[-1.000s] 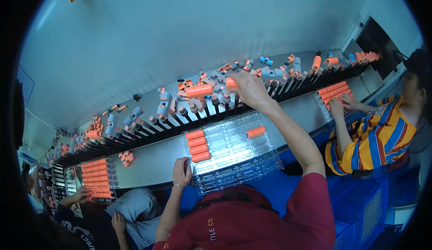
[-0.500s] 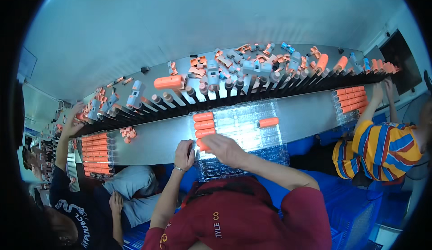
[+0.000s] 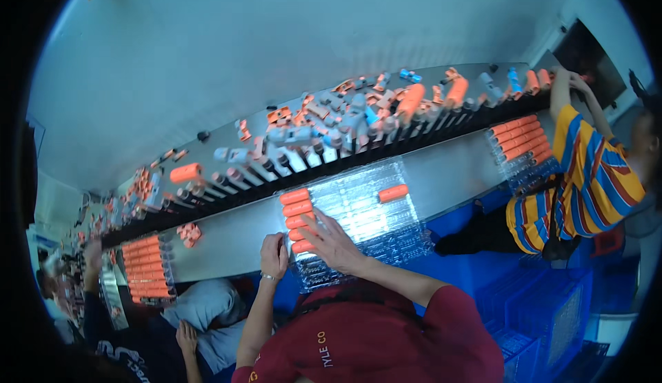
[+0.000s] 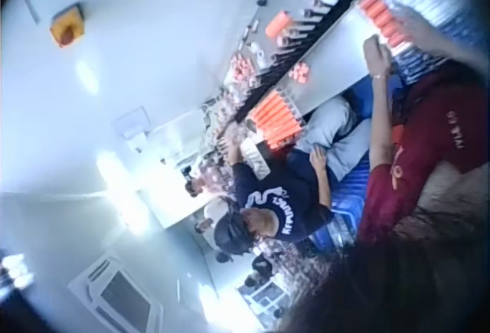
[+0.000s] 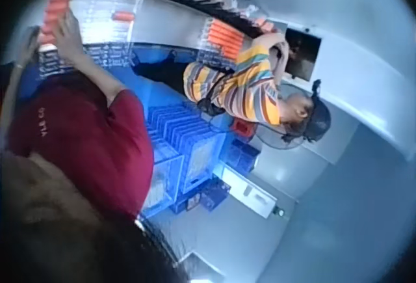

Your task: The person removes parts from pegs along a conveyor line and places them into a plastic tray by hand, then transfers the filled tray onto a conveyor belt. Next, the person grabs a new plastic tray from a crate and loads parts into it.

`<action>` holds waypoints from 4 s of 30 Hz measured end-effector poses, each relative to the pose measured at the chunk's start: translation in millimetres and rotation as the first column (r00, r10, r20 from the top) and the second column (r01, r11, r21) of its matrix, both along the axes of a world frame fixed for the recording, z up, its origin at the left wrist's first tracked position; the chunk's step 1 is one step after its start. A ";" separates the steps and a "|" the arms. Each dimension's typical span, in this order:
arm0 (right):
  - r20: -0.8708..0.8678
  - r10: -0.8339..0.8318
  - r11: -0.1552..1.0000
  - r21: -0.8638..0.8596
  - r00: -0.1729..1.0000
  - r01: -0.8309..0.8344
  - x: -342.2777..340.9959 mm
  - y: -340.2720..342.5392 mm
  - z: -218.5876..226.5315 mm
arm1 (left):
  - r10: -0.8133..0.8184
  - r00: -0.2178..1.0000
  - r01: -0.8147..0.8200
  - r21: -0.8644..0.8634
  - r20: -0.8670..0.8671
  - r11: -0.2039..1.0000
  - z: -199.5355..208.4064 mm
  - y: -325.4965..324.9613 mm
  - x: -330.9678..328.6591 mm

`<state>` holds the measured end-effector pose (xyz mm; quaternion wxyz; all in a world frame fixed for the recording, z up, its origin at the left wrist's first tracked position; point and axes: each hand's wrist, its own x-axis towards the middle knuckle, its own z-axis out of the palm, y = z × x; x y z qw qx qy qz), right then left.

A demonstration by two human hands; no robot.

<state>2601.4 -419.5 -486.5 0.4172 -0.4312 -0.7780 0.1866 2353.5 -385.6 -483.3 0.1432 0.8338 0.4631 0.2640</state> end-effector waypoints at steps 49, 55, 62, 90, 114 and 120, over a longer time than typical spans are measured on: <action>0.158 0.096 0.973 -0.221 0.983 -0.060 368.9 139.4 149.3 | 0.013 1.000 -0.011 0.073 -0.017 0.997 -52.4 -35.9 353.2; 0.158 0.150 0.986 0.045 0.976 -0.159 379.2 141.1 141.8 | 0.030 0.999 -0.028 0.091 -0.027 0.995 -60.0 -43.1 398.3; 0.151 0.018 0.812 0.575 0.988 -0.103 395.7 127.0 134.6 | 0.041 0.998 -0.036 0.100 -0.042 0.994 -66.8 -48.8 460.1; 0.006 0.157 0.985 0.078 0.988 -0.157 646.5 -67.0 -116.2 | 0.035 0.996 -0.032 0.038 -0.079 0.999 -87.8 -56.6 655.3; -0.007 0.144 0.987 0.077 0.990 -0.143 815.6 -81.7 -131.6 | 0.038 0.995 -0.035 0.033 -0.091 0.999 -102.3 -73.6 827.2; -0.014 0.139 0.989 0.049 0.990 -0.138 863.7 -97.6 -131.2 | 0.029 0.999 -0.027 0.048 -0.045 0.999 -101.2 -86.3 877.5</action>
